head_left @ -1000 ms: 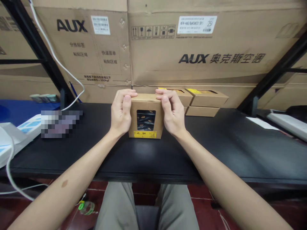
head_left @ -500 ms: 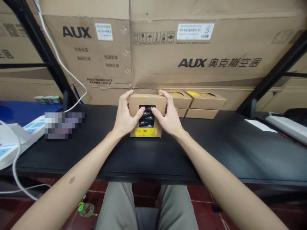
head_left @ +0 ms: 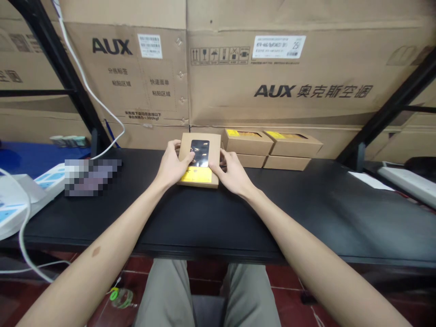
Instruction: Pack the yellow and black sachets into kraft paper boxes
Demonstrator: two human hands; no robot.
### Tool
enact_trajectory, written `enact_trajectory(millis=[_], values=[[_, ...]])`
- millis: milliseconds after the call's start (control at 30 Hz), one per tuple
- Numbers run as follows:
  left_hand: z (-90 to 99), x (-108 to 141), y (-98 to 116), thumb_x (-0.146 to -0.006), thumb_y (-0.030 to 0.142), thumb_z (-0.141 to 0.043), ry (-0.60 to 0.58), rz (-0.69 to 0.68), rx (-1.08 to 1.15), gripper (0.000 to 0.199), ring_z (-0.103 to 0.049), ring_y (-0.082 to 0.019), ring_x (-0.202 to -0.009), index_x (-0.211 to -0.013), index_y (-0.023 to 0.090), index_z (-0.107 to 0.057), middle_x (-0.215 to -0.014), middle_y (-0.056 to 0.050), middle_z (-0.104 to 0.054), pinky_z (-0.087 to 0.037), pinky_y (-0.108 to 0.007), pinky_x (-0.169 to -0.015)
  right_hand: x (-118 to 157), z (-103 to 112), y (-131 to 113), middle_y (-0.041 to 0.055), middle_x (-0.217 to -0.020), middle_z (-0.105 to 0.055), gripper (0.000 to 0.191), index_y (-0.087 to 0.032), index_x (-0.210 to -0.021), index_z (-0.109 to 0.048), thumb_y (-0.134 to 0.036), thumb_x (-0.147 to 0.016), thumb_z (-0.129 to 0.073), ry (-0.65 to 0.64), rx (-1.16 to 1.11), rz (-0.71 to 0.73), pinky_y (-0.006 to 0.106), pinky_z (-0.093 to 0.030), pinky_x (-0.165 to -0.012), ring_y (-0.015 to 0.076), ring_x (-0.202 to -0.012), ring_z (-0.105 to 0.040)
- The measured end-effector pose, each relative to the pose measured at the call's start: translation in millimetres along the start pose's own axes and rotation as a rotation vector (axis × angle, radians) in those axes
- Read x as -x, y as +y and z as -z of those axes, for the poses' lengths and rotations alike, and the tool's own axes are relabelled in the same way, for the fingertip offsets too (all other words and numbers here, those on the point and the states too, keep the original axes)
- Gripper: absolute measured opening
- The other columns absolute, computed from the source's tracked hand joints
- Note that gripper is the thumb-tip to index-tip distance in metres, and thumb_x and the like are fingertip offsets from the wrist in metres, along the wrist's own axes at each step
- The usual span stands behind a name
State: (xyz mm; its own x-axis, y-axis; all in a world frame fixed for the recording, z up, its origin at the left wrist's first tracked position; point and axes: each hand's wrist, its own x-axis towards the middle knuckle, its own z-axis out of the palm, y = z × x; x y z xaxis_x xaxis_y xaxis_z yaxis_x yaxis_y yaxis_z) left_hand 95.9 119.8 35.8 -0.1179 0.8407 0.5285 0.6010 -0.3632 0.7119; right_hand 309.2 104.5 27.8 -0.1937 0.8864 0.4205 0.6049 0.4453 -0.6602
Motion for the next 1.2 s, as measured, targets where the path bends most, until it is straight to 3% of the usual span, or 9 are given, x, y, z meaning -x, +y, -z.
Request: enact_trajectory(millis=[133, 267, 367, 500, 600, 800, 900, 1067, 1200], values=[[2.0, 0.2, -2.1, -0.088, 0.039, -0.068, -0.05, -0.006, -0.105, 0.033, -0.068, -0.032, -0.123, -0.113, 0.019, -0.06, -0.129, -0.019, -0.071, -0.051, -0.054, -0.11, 0.2, -4.5, 3.9, 0.0209, -0.132, -0.059, 0.072, -0.008, -0.149, -0.056, -0.06, -0.101, -0.049, -0.101, 0.063, 0.004, 0.05, -0.045, -0.119, 0.0317, -0.131, -0.06], [2.9, 1.5, -0.3, -0.089, 0.04, -0.063, -0.073, -0.08, -0.215, 0.022, -0.068, -0.032, -0.112, -0.096, 0.02, -0.067, -0.114, -0.015, -0.072, -0.051, -0.054, -0.105, 1.0, -6.3, 4.2, 0.0223, -0.146, -0.054, 0.069, -0.006, -0.149, -0.056, -0.056, -0.102, -0.051, -0.086, 0.09, 0.033, 0.048, -0.038, -0.126, 0.0308, -0.142, -0.054], [5.5, 6.4, 7.9, -0.091, 0.047, -0.059, -0.142, -0.192, -0.256, 0.027, -0.064, -0.032, -0.109, -0.086, 0.023, -0.07, -0.103, -0.011, -0.073, -0.049, -0.051, -0.102, 0.0, -4.7, 4.0, 0.0168, -0.154, -0.054, 0.05, -0.014, -0.138, -0.065, -0.047, -0.105, -0.047, -0.078, 0.056, 0.168, 0.046, -0.034, -0.129, 0.0258, -0.146, -0.051], [10.1, 15.0, 18.8, -0.085, 0.06, -0.067, -0.304, -0.481, -0.373, 0.037, -0.063, -0.031, -0.107, -0.089, 0.025, -0.074, -0.103, -0.008, -0.077, -0.047, -0.048, -0.099, -3.2, -2.7, 7.2, 0.0125, -0.146, -0.065, 0.04, -0.017, -0.132, -0.068, -0.032, -0.106, -0.04, -0.137, 0.041, 0.211, 0.047, -0.039, -0.125, 0.0227, -0.139, -0.058], [12.1, 17.5, 20.8, -0.079, 0.071, -0.07, -0.288, -0.571, -0.498, 0.048, -0.063, -0.034, -0.105, -0.091, 0.025, -0.076, -0.102, -0.011, -0.078, -0.046, -0.052, -0.097, -4.5, -1.1, 8.5, 0.0123, -0.144, -0.067, 0.041, -0.015, -0.131, -0.069, -0.025, -0.105, -0.038, -0.115, 0.08, 0.209, 0.049, -0.038, -0.124, 0.0231, -0.137, -0.058], [18.0, 9.0, 12.1, -0.09, 0.076, -0.053, -0.153, -0.43, -0.511, 0.059, -0.062, -0.037, -0.105, -0.065, 0.027, -0.074, -0.094, -0.012, -0.079, -0.044, -0.061, -0.101, 0.3, 4.8, -3.2, 0.007, -0.133, -0.073, 0.035, -0.02, -0.123, -0.073, -0.021, -0.102, -0.045, -0.113, 0.106, 0.228, 0.05, -0.041, -0.12, 0.0238, -0.132, -0.057], [23.7, 3.4, 6.2, -0.092, 0.078, -0.043, -0.052, -0.311, -0.49, 0.068, -0.061, -0.041, -0.112, -0.061, 0.027, -0.076, -0.101, -0.013, -0.08, -0.039, -0.069, -0.106, 5.7, 3.6, -12.2, 0.0052, -0.133, -0.073, 0.033, -0.022, -0.121, -0.073, -0.023, -0.103, -0.046, -0.166, 0.054, 0.272, 0.05, -0.04, -0.121, 0.0224, -0.137, -0.053], [26.8, 1.1, 0.9, -0.089, 0.08, -0.044, -0.023, -0.184, -0.484, 0.068, -0.057, -0.048, -0.125, -0.076, 0.026, -0.083, -0.117, -0.016, -0.078, -0.034, -0.076, -0.11, 10.2, -4.3, -16.5, 0.0073, -0.133, -0.073, 0.032, -0.02, -0.124, -0.072, -0.029, -0.103, -0.05, -0.183, 0.035, 0.38, 0.047, -0.043, -0.12, 0.0214, -0.137, -0.057], [24.1, 3.4, -0.5, -0.087, 0.08, -0.048, -0.168, -0.133, -0.55, 0.07, -0.057, -0.047, -0.128, -0.11, 0.022, -0.081, -0.132, -0.019, -0.072, -0.045, -0.07, -0.107, 6.4, -3.6, -8.0, 0.0124, -0.14, -0.069, 0.037, -0.015, -0.132, -0.068, -0.028, -0.099, -0.057, -0.092, 0.172, 0.348, 0.049, -0.044, -0.12, 0.0259, -0.135, -0.059]])
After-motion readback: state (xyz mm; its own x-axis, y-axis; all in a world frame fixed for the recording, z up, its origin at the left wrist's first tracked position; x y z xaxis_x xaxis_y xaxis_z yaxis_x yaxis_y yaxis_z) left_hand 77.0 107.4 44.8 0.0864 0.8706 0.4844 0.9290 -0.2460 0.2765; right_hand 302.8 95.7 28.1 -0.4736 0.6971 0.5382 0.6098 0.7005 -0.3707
